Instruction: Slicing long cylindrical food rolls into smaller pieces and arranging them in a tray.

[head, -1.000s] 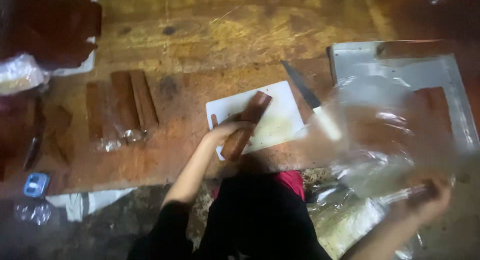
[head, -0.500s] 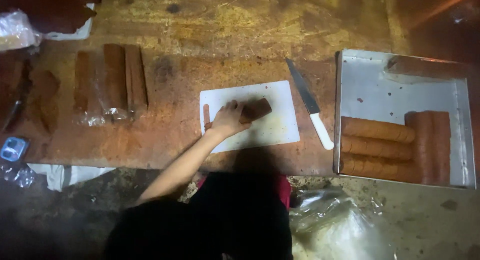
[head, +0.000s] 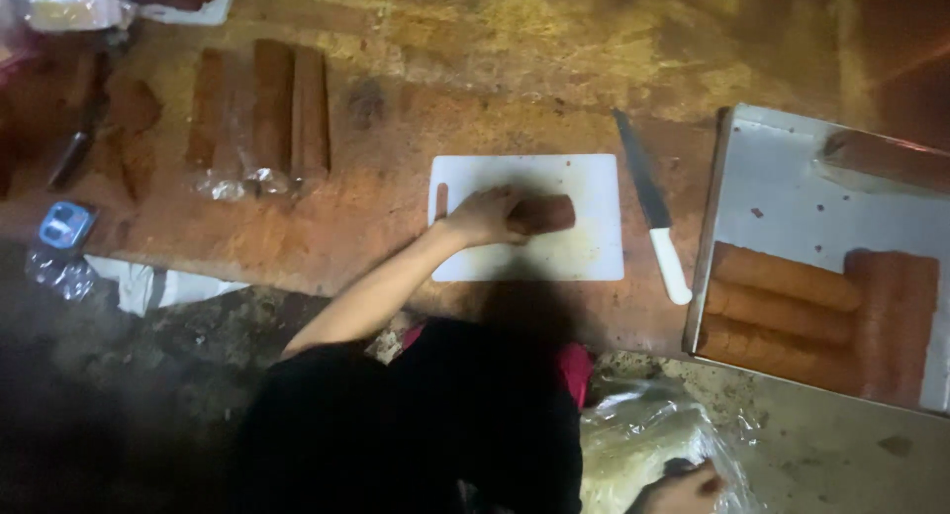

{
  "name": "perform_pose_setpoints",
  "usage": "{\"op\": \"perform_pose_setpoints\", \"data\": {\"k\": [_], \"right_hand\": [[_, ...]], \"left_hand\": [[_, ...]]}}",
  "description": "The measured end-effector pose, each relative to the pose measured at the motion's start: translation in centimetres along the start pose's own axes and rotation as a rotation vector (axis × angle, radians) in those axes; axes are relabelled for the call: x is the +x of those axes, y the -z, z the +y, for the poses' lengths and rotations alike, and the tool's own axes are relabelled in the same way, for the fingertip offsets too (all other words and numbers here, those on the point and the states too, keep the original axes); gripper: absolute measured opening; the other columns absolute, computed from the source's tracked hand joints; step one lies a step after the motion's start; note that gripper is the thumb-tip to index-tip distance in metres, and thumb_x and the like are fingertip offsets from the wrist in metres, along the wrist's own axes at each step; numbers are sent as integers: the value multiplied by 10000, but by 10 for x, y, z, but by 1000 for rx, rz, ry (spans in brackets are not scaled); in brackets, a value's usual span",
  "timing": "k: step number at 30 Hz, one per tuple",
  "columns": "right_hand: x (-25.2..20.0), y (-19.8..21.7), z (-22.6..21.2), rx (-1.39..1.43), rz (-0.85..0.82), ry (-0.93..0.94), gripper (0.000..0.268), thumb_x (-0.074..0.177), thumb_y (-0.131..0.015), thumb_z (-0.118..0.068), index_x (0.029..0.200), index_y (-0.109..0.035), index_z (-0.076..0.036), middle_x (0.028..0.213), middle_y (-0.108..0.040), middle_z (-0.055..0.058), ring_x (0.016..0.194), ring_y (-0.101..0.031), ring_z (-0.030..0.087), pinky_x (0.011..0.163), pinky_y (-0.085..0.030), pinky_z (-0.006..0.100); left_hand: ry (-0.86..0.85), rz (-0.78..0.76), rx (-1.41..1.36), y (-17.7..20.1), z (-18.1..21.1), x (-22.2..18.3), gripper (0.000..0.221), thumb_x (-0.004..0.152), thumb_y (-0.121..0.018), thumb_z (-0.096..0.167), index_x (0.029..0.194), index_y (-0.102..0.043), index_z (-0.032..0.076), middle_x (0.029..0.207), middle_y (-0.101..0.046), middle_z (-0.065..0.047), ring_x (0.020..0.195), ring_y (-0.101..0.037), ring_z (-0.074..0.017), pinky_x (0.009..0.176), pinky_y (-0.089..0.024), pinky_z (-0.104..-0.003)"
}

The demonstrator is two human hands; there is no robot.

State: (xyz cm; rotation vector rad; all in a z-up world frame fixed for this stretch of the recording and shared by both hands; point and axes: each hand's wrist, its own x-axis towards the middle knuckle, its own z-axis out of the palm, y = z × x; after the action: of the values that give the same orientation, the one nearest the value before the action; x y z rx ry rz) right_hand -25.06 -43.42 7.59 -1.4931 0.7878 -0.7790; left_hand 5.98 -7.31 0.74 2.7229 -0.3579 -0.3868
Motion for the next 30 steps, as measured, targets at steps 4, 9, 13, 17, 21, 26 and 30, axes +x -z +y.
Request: {"op": "perform_pose_setpoints", "data": {"k": [4,9,13,17,21,26,30], "right_hand": [[69,-50,44,-118,-27,343,249,1232,-709,-190,1108,-606,-1,881,-628,150,655,-593,213,558,-451,312],[85,-145,33,-187,-419,649,60,1148,-661,45,1202,-667,70,1104,-673,193,1005,-611,267,926,-498,376],[66,-247,-37,-468,-703,1002,505,935,-754,43,1412,-600,105,1168,-606,419,1056,-574,602,917,-464,624],[85,-269,23,-1117,-732,772,582,908,-727,-267,1443,-603,-75,1359,-584,337,1240,-567,497,1060,-445,529],[103,-270,23,-1146,-683,850,836,671,-901,-130,1426,-564,0,1294,-579,333,1133,-580,494,944,-501,560],[150,-287,70,-1284,-700,927,782,600,-900,-252,1301,-619,-49,1181,-625,279,1041,-630,435,830,-561,505],[148,-267,83,-1195,-835,457,737,759,-752,-300,1430,-479,-162,1120,-695,301,1004,-709,467,800,-569,585]], "left_hand": [[-82,2,-79,22,12,5,606,726,-830,484,1203,-618,176,1202,-617,-118,1040,-627,-384,860,-482,-493],[-122,180,47,-12,2,10,676,703,-737,589,1226,-594,185,1211,-609,-74,1067,-640,-352,741,-537,-563],[-249,649,212,-25,3,3,592,623,-777,589,1045,-623,203,909,-590,-16,884,-663,-231,701,-556,-406],[-187,165,-32,1,5,6,571,777,-782,545,1161,-545,196,1103,-619,-59,1100,-648,-301,859,-558,-506],[-133,102,22,-16,4,11,595,830,-695,543,1288,-547,192,1155,-598,-81,1155,-629,-312,899,-555,-518],[-158,93,93,-14,5,14,645,819,-710,551,1307,-537,164,1153,-578,-96,1118,-628,-322,890,-543,-509],[-156,123,159,-33,3,23,697,822,-645,605,1338,-504,158,1191,-540,-100,1131,-597,-323,855,-529,-496]]}}
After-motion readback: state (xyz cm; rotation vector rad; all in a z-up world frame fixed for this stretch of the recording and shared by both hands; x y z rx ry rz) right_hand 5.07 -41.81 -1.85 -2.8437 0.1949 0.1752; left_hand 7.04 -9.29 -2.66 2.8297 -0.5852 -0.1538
